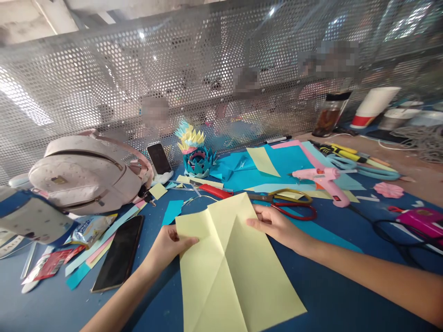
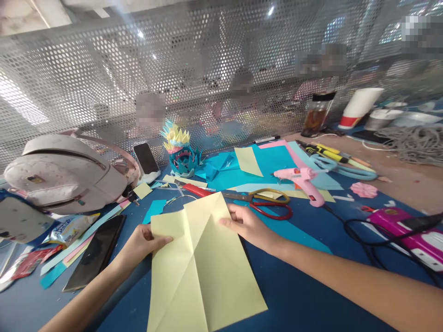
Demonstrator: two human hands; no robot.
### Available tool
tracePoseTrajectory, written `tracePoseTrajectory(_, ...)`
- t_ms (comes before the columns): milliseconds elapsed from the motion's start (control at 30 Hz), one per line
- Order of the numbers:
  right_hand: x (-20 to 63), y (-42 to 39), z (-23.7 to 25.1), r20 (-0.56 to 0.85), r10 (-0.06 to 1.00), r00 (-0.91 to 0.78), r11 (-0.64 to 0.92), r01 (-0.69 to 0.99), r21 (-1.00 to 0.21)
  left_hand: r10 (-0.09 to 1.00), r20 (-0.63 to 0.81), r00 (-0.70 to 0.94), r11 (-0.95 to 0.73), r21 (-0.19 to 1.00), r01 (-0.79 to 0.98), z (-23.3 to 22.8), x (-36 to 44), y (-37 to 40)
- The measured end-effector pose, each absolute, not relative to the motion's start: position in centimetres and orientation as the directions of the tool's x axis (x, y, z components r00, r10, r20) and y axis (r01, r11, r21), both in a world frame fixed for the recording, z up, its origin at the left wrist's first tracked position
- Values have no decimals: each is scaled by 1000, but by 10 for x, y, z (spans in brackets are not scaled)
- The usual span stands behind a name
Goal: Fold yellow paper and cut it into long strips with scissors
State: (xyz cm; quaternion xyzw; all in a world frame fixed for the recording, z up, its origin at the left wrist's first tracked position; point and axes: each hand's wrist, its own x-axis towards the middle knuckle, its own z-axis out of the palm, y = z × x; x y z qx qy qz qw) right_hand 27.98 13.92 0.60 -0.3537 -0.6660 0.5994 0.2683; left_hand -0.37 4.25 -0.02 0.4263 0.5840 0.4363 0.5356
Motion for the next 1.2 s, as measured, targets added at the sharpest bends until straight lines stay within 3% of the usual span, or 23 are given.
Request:
tracePoseTrajectory(133,281,138,2,-31,904,-427,153,389,-908,965,-260,41,258,965,43,3,-2,42)
tracePoseTrajectory(200,280,137,1,-12,908,-419,184,425,-886,959,-282,28,280,958,55,5,-1,41)
tracePoseTrajectory(500,277,136,0,-17,829,-559,217,350,-911,960,-260,-101,265,964,36,6,5,39)
tracePoseTrajectory(700,277,136,-2,-7,829,-560,198,306,-931,958,-254,-134,263,964,49,6,8,38)
tracePoseTrajectory(1033,277,137,1,-116,798,-592,2,195,-981,948,-261,-180,268,963,14,2,0,41)
tracePoseTrajectory(1200,275,134,6,-103,814,-572,17,200,-980,954,-268,-137,275,961,31,3,1,41)
